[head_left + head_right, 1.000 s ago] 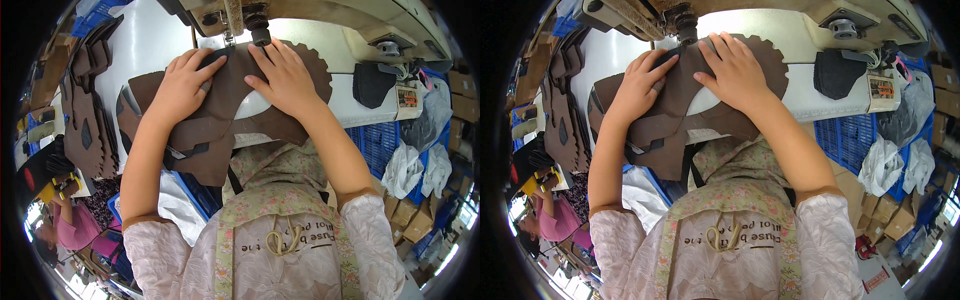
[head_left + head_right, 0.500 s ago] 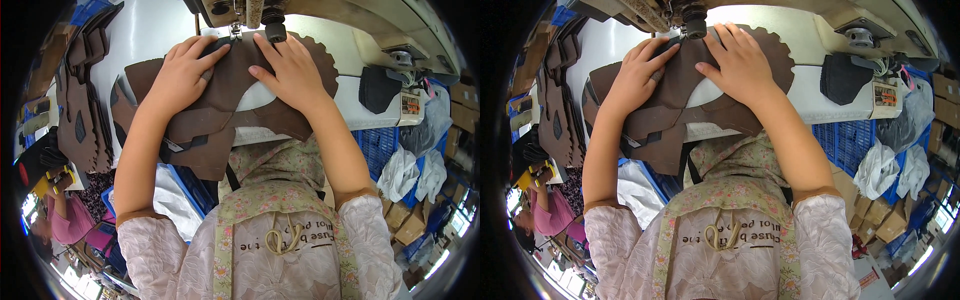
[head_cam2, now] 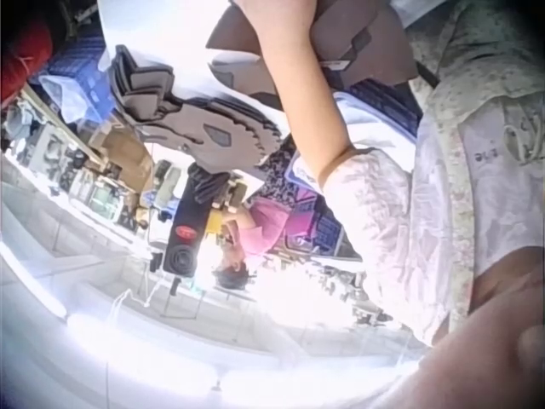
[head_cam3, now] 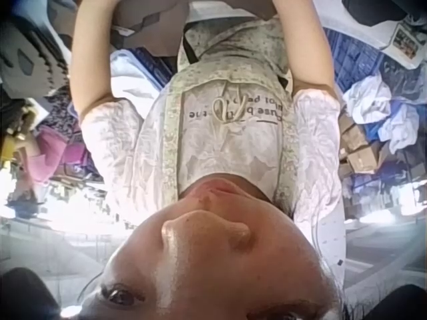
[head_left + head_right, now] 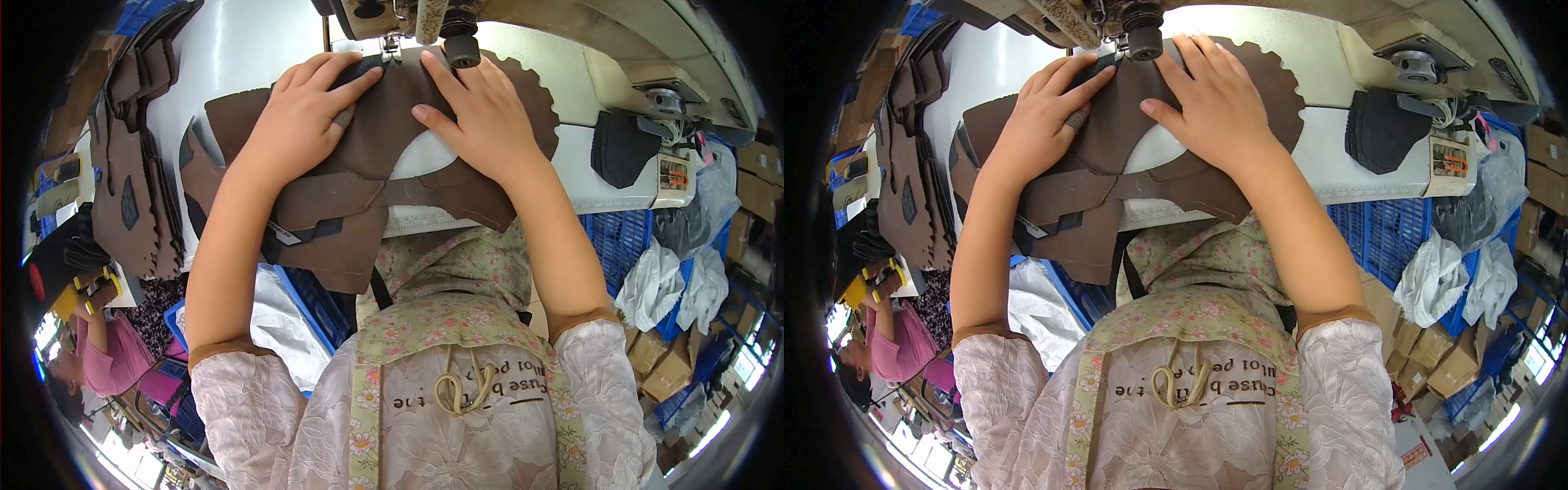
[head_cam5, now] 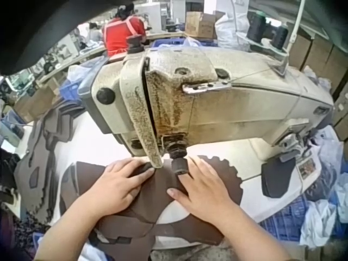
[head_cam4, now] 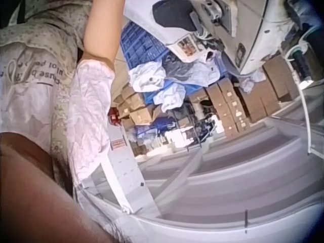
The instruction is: Using an industrial sewing machine to stitch together leather shoe components.
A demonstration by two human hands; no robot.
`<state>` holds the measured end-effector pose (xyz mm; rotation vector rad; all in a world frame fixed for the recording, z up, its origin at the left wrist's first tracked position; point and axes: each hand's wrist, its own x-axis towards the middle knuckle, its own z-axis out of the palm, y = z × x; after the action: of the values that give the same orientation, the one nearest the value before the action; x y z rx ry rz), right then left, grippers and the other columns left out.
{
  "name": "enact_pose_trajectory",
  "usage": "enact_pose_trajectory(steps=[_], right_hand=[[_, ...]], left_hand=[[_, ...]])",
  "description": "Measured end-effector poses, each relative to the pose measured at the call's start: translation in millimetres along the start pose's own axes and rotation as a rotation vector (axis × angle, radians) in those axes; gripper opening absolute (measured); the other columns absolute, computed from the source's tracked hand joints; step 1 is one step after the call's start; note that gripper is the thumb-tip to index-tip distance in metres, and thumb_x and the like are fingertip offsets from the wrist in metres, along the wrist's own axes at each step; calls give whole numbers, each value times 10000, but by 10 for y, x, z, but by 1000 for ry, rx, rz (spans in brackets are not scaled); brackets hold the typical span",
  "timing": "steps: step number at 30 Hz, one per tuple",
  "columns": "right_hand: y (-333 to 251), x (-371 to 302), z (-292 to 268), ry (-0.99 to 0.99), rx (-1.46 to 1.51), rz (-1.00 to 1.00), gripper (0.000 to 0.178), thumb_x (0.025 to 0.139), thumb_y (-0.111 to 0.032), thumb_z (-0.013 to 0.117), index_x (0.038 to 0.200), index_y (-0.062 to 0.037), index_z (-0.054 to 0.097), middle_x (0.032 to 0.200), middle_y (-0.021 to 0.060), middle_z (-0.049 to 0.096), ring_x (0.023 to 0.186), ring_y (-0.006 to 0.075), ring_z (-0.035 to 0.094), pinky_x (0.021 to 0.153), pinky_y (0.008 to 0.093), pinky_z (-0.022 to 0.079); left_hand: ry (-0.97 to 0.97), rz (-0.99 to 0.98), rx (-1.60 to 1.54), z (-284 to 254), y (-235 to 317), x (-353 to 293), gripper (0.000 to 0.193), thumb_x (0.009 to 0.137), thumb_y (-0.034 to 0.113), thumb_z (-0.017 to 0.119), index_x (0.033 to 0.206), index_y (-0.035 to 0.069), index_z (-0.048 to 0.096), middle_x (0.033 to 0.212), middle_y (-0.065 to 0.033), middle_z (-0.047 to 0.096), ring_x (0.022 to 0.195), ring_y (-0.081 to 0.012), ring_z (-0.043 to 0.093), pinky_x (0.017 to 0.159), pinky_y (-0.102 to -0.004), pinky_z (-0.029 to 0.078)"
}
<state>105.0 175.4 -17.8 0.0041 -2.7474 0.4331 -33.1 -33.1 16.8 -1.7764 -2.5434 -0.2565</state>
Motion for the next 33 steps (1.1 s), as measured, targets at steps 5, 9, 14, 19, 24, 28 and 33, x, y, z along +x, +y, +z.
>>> enact_pose_trajectory(steps=[5,9,14,19,24,28,33], right_hand=[[-55,46,-53,-14,3,-2,526,848,-367,667,1247,-48,544,1324,151,497,1271,338,450,1038,454,388],[-124,24,34,36,17,-2,543,831,-299,677,1238,26,523,1285,168,504,1236,331,470,1021,430,401],[-139,-8,36,54,-40,-33,582,849,-297,658,1274,68,498,1304,179,503,1269,320,455,1063,415,373],[-136,-20,40,65,-53,-27,570,857,-301,651,1276,57,505,1305,178,509,1269,319,457,1065,416,371],[-124,-23,55,78,-55,-24,564,861,-305,647,1277,50,510,1306,177,509,1272,319,456,1067,414,370],[-122,-19,59,87,-55,-26,560,869,-321,633,1273,48,514,1304,169,510,1276,310,450,1073,406,365],[-120,-18,66,102,-64,-41,561,877,-338,619,1275,45,517,1301,160,510,1277,300,445,1076,398,363]], left_hand=[[-11,0,-61,-14,25,11,506,865,19,537,1351,158,558,1364,-91,499,1300,-306,427,1102,-419,325],[-18,-11,-181,-32,59,46,573,805,-41,514,1346,144,556,1346,-109,500,1288,-315,432,1095,-411,337],[-41,14,-118,-69,74,57,744,663,-113,465,1353,148,556,1350,-113,489,1282,-307,440,1100,-410,343],[-57,5,-103,-75,93,70,749,667,-116,459,1357,158,557,1350,-112,488,1281,-304,442,1103,-410,344],[-60,-2,-98,-66,101,79,753,666,-117,460,1356,168,559,1351,-110,488,1278,-303,444,1102,-409,348],[-58,-1,-104,-54,91,81,754,667,-116,465,1355,175,562,1352,-119,485,1273,-314,444,1098,-413,350],[-91,-33,-129,-90,113,82,752,668,-113,469,1357,176,560,1353,-128,482,1274,-325,440,1097,-418,349]])
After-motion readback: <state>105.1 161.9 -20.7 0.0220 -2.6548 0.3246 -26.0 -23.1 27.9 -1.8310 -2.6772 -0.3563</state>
